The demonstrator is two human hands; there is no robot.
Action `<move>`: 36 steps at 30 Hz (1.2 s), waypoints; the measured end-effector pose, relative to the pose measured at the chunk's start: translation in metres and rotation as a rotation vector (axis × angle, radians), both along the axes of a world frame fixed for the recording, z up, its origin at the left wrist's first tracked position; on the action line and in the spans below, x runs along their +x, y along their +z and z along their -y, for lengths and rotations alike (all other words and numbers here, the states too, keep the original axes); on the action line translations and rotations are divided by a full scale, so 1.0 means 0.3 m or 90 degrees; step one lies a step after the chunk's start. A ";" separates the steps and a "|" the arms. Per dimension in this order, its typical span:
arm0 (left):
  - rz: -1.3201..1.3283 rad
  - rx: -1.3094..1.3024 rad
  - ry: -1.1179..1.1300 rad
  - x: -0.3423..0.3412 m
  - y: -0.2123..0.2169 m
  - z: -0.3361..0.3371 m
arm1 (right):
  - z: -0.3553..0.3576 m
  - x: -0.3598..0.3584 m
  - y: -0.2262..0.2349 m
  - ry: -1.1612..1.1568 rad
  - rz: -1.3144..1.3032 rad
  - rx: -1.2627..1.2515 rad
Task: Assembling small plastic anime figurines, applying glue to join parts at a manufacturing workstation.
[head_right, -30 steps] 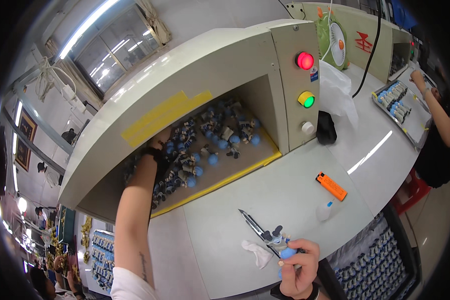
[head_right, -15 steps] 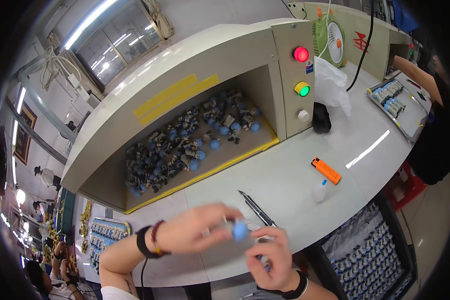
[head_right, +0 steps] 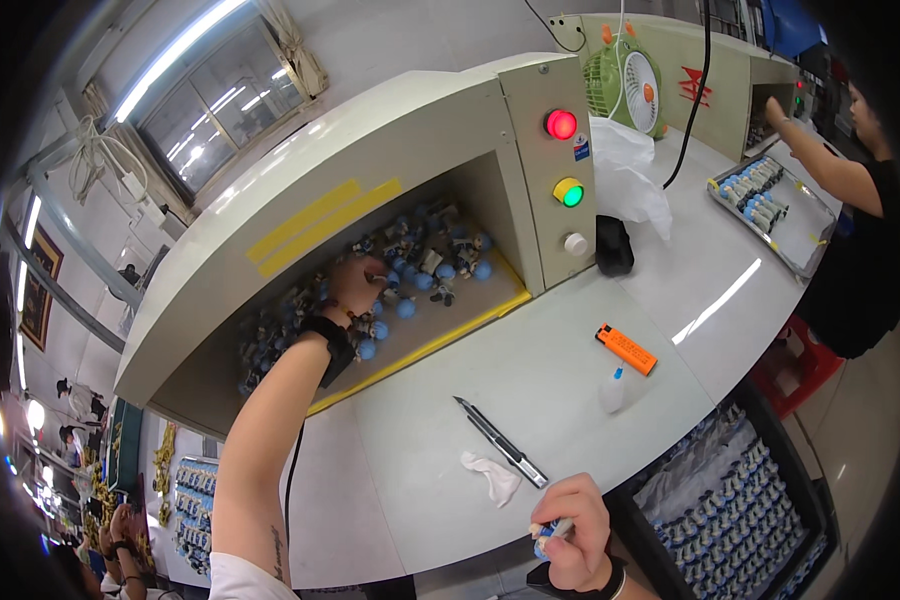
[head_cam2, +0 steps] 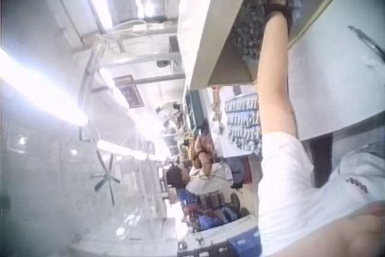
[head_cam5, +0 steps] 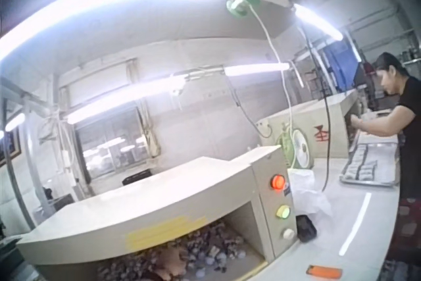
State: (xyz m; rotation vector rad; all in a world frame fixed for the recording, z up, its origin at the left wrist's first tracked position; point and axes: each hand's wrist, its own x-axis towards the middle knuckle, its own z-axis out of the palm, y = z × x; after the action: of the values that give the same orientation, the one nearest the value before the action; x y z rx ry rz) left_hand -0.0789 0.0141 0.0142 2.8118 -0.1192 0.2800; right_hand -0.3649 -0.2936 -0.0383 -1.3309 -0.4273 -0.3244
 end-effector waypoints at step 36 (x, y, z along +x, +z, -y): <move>-0.043 0.168 0.274 -0.795 0.165 -0.516 | -0.154 0.020 -0.005 0.003 0.063 -0.177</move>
State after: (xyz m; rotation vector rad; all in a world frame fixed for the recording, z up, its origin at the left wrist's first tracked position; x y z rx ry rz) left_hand -0.3174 0.1690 0.0638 3.0803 0.5053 0.2814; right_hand -0.3589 -0.2474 -0.0399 -1.5893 -0.5738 -0.3359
